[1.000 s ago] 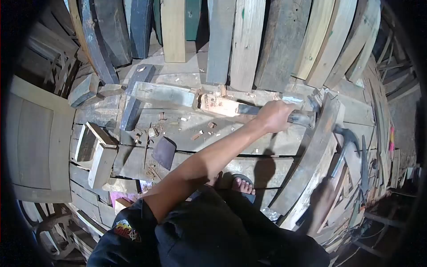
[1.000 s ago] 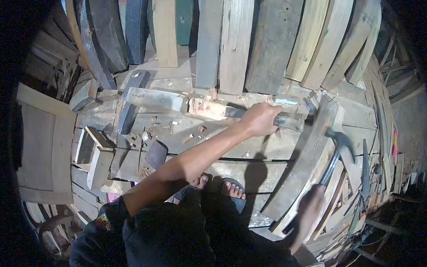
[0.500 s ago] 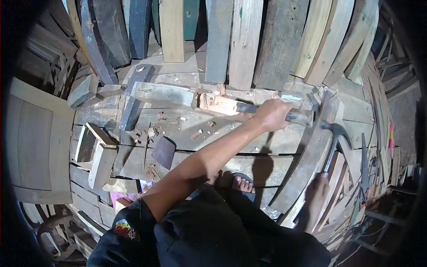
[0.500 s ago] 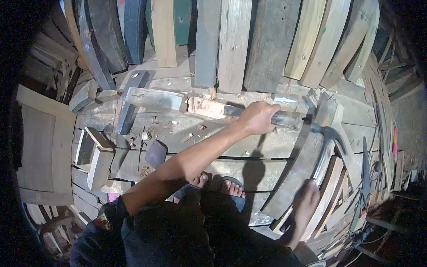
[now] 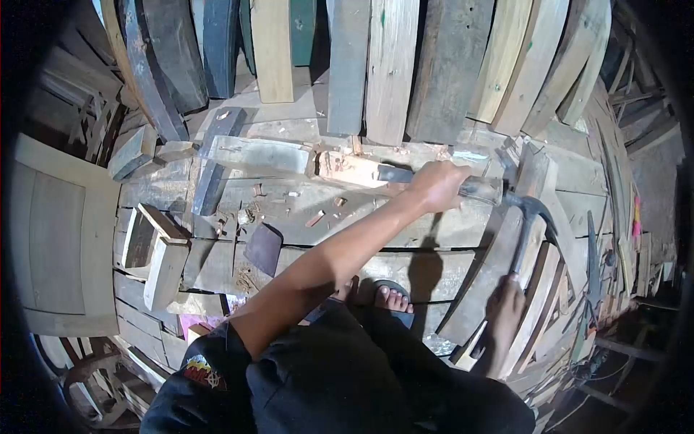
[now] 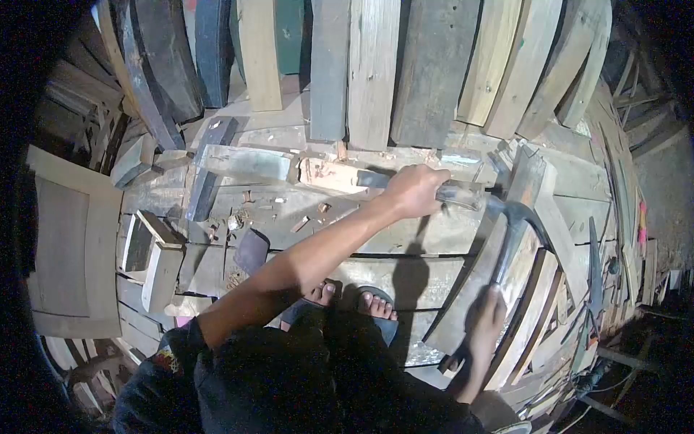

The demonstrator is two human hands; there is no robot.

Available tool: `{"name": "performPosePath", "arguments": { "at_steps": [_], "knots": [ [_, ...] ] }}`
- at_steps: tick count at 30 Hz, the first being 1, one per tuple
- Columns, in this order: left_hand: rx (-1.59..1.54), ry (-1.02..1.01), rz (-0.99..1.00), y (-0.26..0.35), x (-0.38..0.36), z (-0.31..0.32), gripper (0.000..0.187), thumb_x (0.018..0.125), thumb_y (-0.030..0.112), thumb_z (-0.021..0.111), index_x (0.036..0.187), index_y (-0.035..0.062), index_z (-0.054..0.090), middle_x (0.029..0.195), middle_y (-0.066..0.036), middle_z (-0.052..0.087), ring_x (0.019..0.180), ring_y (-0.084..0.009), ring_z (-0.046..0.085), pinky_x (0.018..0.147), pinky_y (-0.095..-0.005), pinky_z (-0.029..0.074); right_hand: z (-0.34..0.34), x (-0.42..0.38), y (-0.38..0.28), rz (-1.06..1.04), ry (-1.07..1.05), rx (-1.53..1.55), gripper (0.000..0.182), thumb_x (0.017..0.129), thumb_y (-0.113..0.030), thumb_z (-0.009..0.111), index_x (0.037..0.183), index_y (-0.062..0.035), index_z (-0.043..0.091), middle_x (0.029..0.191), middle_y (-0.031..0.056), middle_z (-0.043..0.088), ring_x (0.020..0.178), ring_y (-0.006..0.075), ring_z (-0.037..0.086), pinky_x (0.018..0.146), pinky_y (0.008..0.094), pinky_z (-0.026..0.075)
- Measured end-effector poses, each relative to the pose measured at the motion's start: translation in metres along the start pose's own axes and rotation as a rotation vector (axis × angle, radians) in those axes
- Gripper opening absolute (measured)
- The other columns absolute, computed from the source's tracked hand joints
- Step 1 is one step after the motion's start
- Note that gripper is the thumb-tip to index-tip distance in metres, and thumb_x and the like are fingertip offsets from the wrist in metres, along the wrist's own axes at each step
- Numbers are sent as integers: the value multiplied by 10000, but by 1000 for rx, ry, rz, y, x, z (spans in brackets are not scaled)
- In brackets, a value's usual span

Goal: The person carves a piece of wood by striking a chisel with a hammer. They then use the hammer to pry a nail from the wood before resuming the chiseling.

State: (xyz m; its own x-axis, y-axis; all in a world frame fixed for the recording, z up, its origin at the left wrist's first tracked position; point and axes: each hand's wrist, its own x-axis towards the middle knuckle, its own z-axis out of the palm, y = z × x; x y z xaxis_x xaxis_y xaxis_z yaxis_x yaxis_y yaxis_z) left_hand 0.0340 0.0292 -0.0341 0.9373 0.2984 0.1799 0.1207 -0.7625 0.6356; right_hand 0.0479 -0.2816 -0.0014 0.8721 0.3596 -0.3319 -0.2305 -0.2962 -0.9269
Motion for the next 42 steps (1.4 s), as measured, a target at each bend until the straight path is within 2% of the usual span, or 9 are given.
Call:
{"name": "performPosePath", "arguments": {
  "at_steps": [10, 12, 13, 14, 19, 25, 29, 35, 42],
  "knots": [
    [14, 16, -15, -4, 0, 7, 325, 721, 98, 728, 1035, 22, 694, 897, -247, 727, 887, -434, 718, 795, -525, 576, -41, 15, -30, -243, 603, 255, 457, 1072, -509, 491, 927, -80, 554, 652, -32, 392, 513, 74, 401, 428, 261, 300],
    [22, 16, -18, -2, -1, 3, 342, 715, 86, 719, 1051, 26, 696, 897, -247, 727, 888, -434, 719, 794, -528, 576, -59, 45, 50, -396, 522, -602, 365, 1107, -357, 435, 905, -69, 533, 675, -23, 418, 533, 114, 418, 456, 300, 368],
    [7, 21, -21, -6, -2, 5, 347, 705, 88, 722, 1045, 26, 694, 877, -248, 723, 868, -439, 717, 785, -528, 576, -25, 28, 39, -114, 250, 124, 380, 1120, -334, 423, 921, -37, 552, 690, -18, 424, 567, 153, 405, 487, 328, 378],
    [-10, 24, -17, -8, -2, 7, 352, 696, 91, 724, 1040, 25, 692, 857, -249, 720, 848, -444, 715, 777, -529, 576, 8, 11, 44, -405, 329, -430, 392, 1117, -380, 455, 917, -65, 574, 681, -34, 420, 552, 113, 372, 472, 288, 329],
    [0, 21, -28, -3, -5, 0, 349, 700, 115, 734, 1038, 43, 686, 850, -247, 717, 851, -449, 712, 778, -543, 572, -33, 9, 14, -99, 96, 46, 348, 1091, -434, 520, 939, -130, 596, 664, -83, 416, 520, 32, 369, 444, 233, 262],
    [-7, 42, 19, -7, -4, 4, 341, 705, 97, 709, 1041, 39, 688, 851, -241, 718, 862, -440, 714, 773, -529, 575, -79, 15, -31, -294, 583, 219, 441, 1041, -541, 567, 928, -115, 554, 636, -48, 397, 468, 36, 354, 406, 223, 280],
    [11, 55, 19, -9, -5, 5, 335, 707, 101, 715, 1037, 45, 694, 858, -231, 721, 847, -432, 717, 769, -526, 574, -42, 19, 8, -74, 538, 232, 450, 1045, -412, 552, 1090, 33, 603, 789, 96, 584, 630, 270, 563, 580, 411, 494],
    [125, 57, 4, -57, -26, -11, 255, 727, 162, 765, 954, 58, 710, 775, -223, 701, 768, -421, 706, 689, -515, 565, 39, -14, -1, 95, -110, -129, 385, 1125, -350, 462, 901, -47, 542, 697, -61, 402, 626, 52, 347, 530, 245, 283],
    [-196, 133, 230, 3, -28, -37, 269, 660, 124, 767, 899, 36, 681, 709, -201, 679, 671, -411, 683, 592, -456, 537, -32, -2, -18, -15, 270, 132, 331, 1059, -466, 574, 988, -143, 596, 706, -72, 444, 595, 33, 385, 505, 210, 287]
  ]
}}
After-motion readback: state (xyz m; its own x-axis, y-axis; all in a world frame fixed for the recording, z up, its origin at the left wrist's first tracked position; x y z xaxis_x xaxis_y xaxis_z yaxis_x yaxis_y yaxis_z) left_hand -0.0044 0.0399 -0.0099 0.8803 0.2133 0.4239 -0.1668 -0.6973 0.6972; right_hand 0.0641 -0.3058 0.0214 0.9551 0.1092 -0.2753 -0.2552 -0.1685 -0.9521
